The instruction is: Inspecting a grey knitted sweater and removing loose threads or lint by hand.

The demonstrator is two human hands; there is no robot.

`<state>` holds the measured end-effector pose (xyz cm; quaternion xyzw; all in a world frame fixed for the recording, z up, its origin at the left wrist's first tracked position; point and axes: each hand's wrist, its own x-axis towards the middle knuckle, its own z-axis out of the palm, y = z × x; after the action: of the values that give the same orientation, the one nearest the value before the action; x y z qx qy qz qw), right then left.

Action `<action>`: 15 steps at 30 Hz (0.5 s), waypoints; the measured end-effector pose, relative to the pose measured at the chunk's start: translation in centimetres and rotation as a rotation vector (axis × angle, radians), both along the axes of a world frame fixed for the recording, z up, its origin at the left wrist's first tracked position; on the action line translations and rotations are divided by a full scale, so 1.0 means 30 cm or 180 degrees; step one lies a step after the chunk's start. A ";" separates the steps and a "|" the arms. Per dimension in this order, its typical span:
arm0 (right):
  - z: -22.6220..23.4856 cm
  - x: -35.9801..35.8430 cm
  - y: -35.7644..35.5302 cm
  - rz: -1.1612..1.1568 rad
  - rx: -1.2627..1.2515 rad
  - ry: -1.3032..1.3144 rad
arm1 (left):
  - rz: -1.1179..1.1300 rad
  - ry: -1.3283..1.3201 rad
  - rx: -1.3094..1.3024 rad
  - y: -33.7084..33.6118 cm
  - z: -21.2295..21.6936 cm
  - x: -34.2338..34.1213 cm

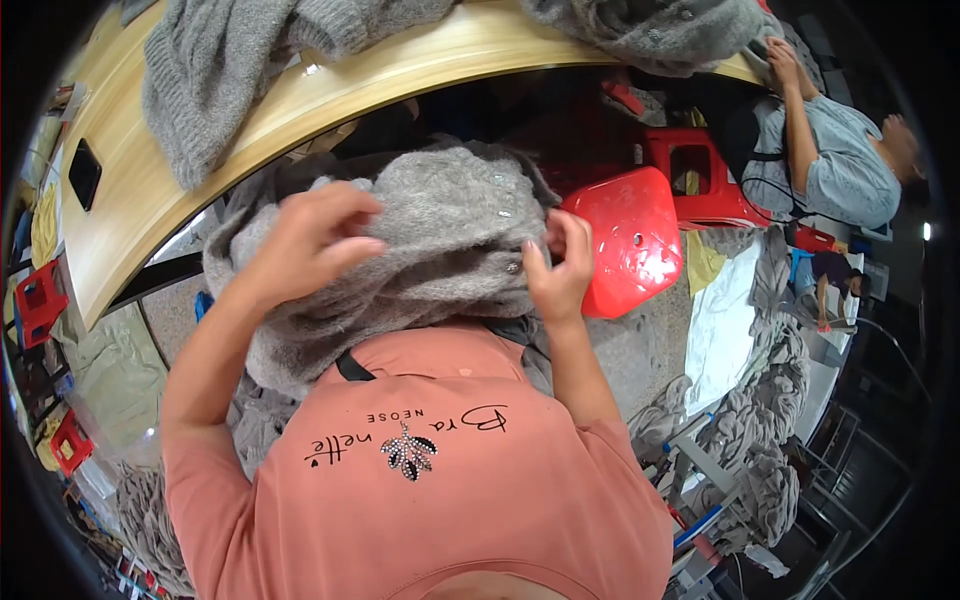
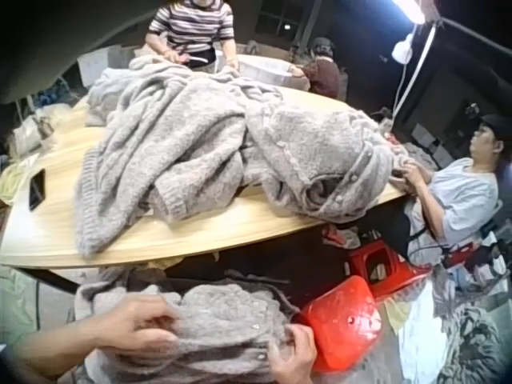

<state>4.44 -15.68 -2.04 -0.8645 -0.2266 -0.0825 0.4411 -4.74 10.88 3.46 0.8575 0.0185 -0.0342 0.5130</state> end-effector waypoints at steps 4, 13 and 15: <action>0.021 -0.133 -0.015 0.0804 -0.0379 -0.0414 | -0.0662 0.0284 -0.0008 -0.139 -0.102 0.089; -0.017 -0.108 0.056 0.0844 -0.1408 0.0579 | 0.0124 0.0549 -0.0196 -0.136 -0.184 0.066; 0.018 -0.119 0.054 0.1010 -0.0993 0.0502 | 0.0346 0.0635 -0.0740 -0.113 -0.212 0.076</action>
<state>0.87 -14.06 -1.48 -0.8795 -0.3344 0.0916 0.3259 -2.45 7.50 -2.89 0.7824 0.1116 -0.0933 0.6055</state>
